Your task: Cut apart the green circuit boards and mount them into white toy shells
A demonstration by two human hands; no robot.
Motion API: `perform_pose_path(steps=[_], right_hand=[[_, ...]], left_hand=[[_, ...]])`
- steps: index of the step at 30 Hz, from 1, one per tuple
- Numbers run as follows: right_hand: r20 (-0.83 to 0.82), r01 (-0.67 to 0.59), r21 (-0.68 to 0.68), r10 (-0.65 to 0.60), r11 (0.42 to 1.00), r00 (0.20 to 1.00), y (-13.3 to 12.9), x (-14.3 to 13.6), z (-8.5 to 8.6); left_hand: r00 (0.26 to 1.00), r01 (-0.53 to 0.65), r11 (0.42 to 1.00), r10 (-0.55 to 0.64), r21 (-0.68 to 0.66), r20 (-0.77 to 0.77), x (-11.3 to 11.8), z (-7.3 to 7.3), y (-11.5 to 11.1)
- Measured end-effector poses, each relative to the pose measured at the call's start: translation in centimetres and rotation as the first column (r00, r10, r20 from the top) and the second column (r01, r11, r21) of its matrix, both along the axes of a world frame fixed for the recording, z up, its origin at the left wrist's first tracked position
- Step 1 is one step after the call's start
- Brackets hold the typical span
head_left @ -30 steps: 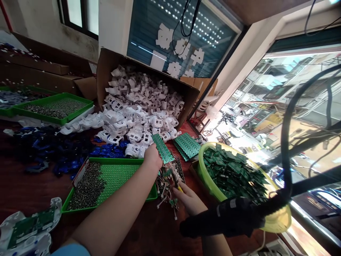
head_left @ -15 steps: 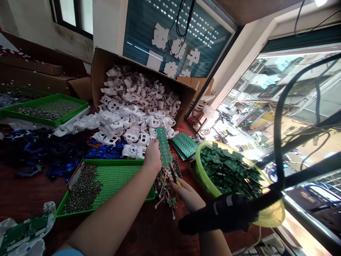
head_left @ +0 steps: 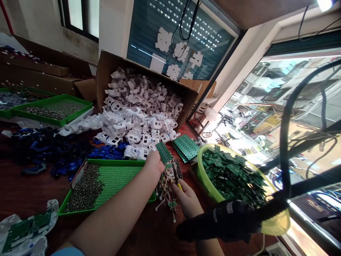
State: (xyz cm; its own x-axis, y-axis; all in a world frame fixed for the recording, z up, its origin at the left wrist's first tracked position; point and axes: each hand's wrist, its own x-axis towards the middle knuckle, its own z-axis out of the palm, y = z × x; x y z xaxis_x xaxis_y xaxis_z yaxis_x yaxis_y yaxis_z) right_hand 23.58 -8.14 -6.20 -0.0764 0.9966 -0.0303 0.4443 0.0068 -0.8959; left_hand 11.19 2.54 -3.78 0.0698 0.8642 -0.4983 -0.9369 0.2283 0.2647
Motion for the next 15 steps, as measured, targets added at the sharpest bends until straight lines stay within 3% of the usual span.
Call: perform_pose_path(steps=[3, 8, 15], right_hand=[[0.029, -0.03, 0.003, 0.03, 1.0, 0.999, 0.1, 0.1, 0.1], [0.124, -0.067, -0.029, 0.07, 0.997, 0.99, 0.2, 0.4, 0.6], [-0.057, -0.069, -0.129, 0.062, 0.989, 0.996, 0.4, 0.2, 0.8]], left_hand=[[1.0, 0.022, 1.0, -0.021, 0.009, -0.014, -0.5, 0.1, 0.2], [0.994, -0.084, 0.991, 0.091, 0.103, -0.064, -1.6, 0.4, 0.5], [0.995, -0.054, 0.968, 0.073, 0.244, -0.072, -0.8, 1.5, -0.7]])
